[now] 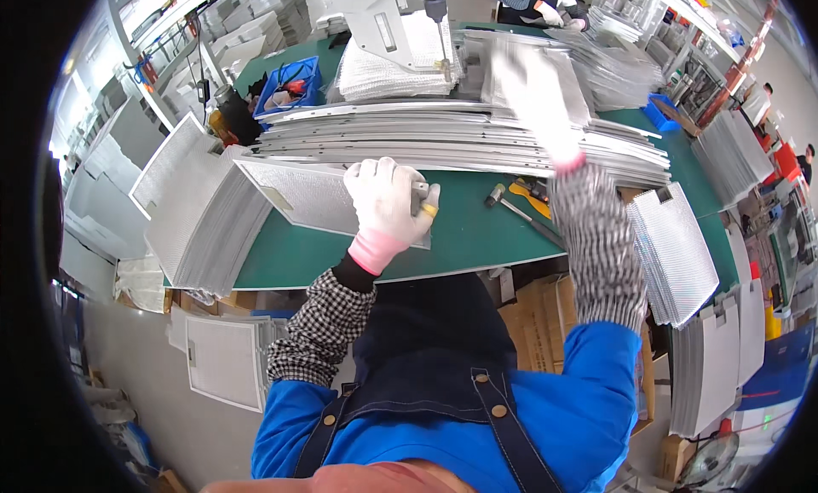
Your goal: The person assembles air filters by hand at a factory workstation. They pick up a mesh filter sheet, place it into a white frame, and use a handheld tool to secure the edges. The process is repeated for multiple units, which are then stacked on the table.
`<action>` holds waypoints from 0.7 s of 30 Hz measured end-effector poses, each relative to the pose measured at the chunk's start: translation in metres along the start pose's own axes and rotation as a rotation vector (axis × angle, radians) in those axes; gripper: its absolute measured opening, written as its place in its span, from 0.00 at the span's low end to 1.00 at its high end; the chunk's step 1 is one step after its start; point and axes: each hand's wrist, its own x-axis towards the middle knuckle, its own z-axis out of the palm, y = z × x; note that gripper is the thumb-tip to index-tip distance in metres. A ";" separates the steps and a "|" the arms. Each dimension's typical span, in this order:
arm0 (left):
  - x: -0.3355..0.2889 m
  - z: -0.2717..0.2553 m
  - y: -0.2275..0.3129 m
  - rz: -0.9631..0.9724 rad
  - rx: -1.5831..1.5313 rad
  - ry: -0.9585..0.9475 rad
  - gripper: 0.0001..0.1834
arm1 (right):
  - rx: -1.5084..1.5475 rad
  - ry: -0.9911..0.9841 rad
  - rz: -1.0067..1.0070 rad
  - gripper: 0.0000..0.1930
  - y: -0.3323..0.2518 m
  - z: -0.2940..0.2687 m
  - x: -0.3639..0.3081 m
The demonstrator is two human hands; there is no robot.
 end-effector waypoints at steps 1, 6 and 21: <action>-0.002 0.002 0.000 -0.007 0.002 0.001 0.14 | 0.155 0.084 -0.151 0.21 -0.013 -0.004 0.046; 0.004 0.016 0.003 -0.036 -0.025 0.107 0.14 | 0.611 -0.063 -0.151 0.27 -0.099 -0.002 0.177; 0.014 0.023 0.006 -0.222 -0.082 0.054 0.18 | 1.170 0.075 0.025 0.20 -0.185 0.000 0.088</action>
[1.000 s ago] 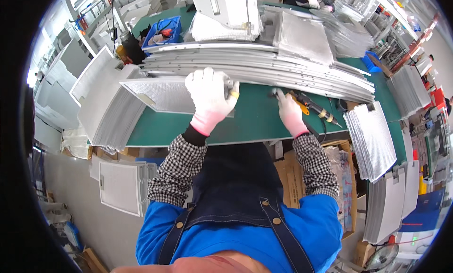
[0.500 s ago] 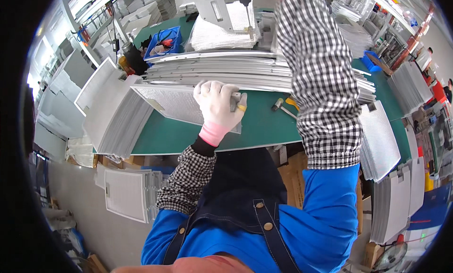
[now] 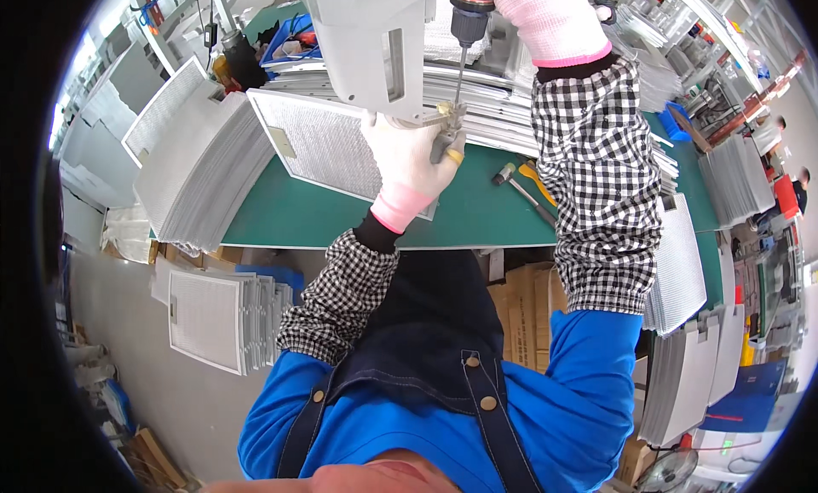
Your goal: The person assembles air filters by hand at a factory workstation. They pick up a mesh filter sheet, place it into a white frame, and use a handheld tool to secure the edges. The process is repeated for multiple units, which are then stacked on the table.
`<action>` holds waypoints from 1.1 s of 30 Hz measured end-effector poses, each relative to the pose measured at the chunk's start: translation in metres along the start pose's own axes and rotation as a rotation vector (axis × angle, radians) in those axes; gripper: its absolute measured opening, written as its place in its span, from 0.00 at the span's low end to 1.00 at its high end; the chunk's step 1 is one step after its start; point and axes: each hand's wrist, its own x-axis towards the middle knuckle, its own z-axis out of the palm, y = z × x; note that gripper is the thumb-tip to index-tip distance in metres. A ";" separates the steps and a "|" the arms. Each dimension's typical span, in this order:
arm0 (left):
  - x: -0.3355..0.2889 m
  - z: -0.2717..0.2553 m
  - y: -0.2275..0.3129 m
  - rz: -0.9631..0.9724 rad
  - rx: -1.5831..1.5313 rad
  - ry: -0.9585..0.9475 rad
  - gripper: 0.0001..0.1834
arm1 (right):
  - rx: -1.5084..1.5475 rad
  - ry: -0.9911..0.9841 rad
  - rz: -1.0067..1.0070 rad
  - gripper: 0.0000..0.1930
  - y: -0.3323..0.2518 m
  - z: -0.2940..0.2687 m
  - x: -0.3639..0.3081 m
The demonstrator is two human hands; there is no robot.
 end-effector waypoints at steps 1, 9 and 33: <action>-0.001 -0.001 -0.003 -0.009 0.003 -0.018 0.19 | 0.033 -0.048 0.005 0.20 -0.007 0.007 -0.008; -0.002 0.004 -0.008 0.000 -0.010 0.032 0.18 | 0.048 -0.153 -0.073 0.19 -0.002 0.004 -0.005; -0.031 0.019 -0.026 -0.097 -0.053 -0.185 0.12 | 0.023 -0.145 0.025 0.21 0.047 0.004 -0.030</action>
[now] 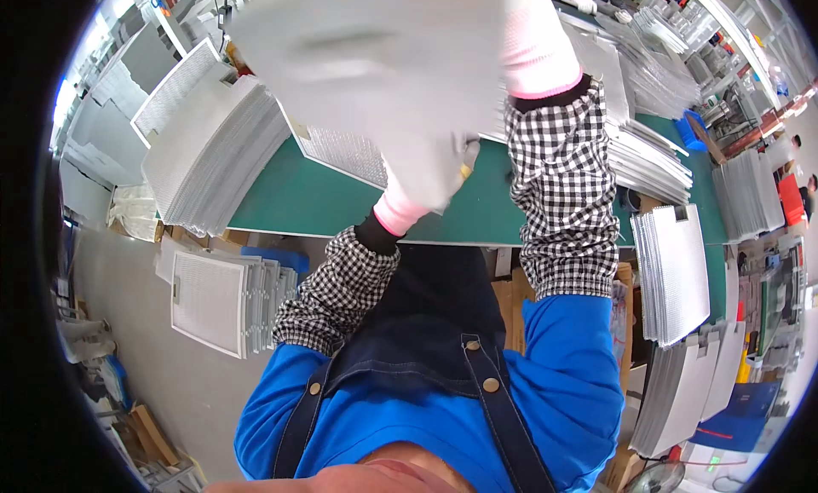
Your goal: The person assembles air filters by hand at a factory workstation. They pick up a mesh filter sheet, place it into a white frame, and use a handheld tool to secure the edges. The process is repeated for multiple units, which are then stacked on the table.
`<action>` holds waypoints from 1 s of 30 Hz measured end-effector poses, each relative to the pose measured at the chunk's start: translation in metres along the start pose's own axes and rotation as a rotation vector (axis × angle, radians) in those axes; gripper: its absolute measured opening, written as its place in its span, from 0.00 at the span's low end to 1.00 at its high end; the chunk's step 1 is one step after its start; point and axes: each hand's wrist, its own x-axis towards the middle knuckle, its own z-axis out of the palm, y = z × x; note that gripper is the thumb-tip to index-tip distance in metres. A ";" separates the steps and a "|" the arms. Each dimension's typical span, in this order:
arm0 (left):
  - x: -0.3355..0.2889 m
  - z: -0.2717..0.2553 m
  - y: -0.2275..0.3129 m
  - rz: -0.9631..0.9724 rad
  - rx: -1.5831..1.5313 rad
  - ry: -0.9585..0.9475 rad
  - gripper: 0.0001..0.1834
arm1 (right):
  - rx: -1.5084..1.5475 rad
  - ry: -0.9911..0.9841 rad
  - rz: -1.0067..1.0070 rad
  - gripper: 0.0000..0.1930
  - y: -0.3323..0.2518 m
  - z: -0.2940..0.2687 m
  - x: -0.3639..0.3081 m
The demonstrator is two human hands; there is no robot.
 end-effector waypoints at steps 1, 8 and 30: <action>0.001 -0.002 0.002 -0.016 0.037 -0.030 0.12 | 0.005 0.001 0.000 0.22 0.001 0.001 -0.001; 0.004 -0.015 0.014 0.096 0.028 0.254 0.20 | 0.041 0.057 -0.019 0.22 -0.013 0.003 -0.013; -0.091 -0.192 -0.101 -0.840 -0.830 0.609 0.26 | 0.145 0.058 -0.091 0.24 -0.044 0.007 -0.032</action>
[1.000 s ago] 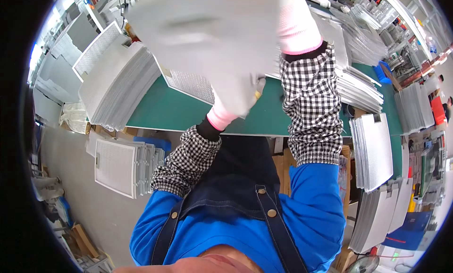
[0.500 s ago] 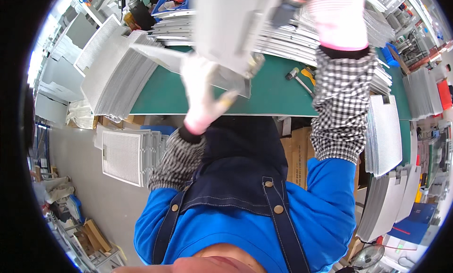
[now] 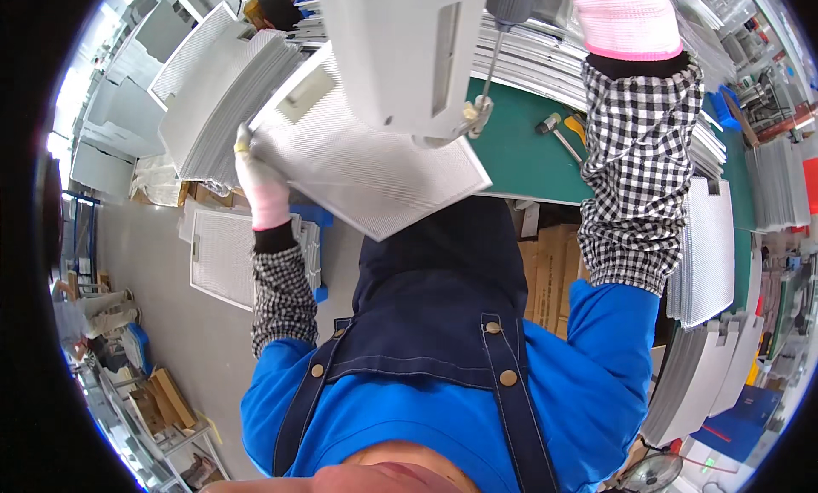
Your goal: The person assembles air filters by hand at a factory workstation. They pick up a mesh filter sheet, place it into a white frame, and use a handheld tool to secure the edges. The process is repeated for multiple units, which are then stacked on the table.
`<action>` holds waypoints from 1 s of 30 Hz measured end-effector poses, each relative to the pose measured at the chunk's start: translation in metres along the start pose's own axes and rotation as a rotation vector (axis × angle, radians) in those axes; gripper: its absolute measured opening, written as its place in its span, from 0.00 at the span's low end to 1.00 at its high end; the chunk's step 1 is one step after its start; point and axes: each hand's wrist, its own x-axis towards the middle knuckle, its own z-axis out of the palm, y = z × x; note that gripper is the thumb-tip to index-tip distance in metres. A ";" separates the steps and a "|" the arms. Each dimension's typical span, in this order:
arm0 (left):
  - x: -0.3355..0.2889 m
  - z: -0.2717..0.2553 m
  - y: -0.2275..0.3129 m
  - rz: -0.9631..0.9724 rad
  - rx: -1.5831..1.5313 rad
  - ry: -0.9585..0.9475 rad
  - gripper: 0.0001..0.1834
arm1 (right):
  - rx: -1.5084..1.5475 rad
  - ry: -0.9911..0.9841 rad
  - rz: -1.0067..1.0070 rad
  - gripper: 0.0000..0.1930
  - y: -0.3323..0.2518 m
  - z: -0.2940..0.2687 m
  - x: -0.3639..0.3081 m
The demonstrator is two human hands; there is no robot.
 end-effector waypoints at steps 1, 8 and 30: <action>0.002 0.012 -0.006 0.046 0.004 -0.102 0.25 | 0.011 0.003 -0.004 0.25 0.001 0.003 -0.001; -0.056 0.080 -0.008 0.149 0.424 -0.735 0.13 | 0.067 -0.005 0.069 0.22 0.004 0.000 0.003; -0.082 0.122 -0.026 0.972 1.067 -0.637 0.24 | 0.057 0.034 0.227 0.24 0.005 0.003 0.002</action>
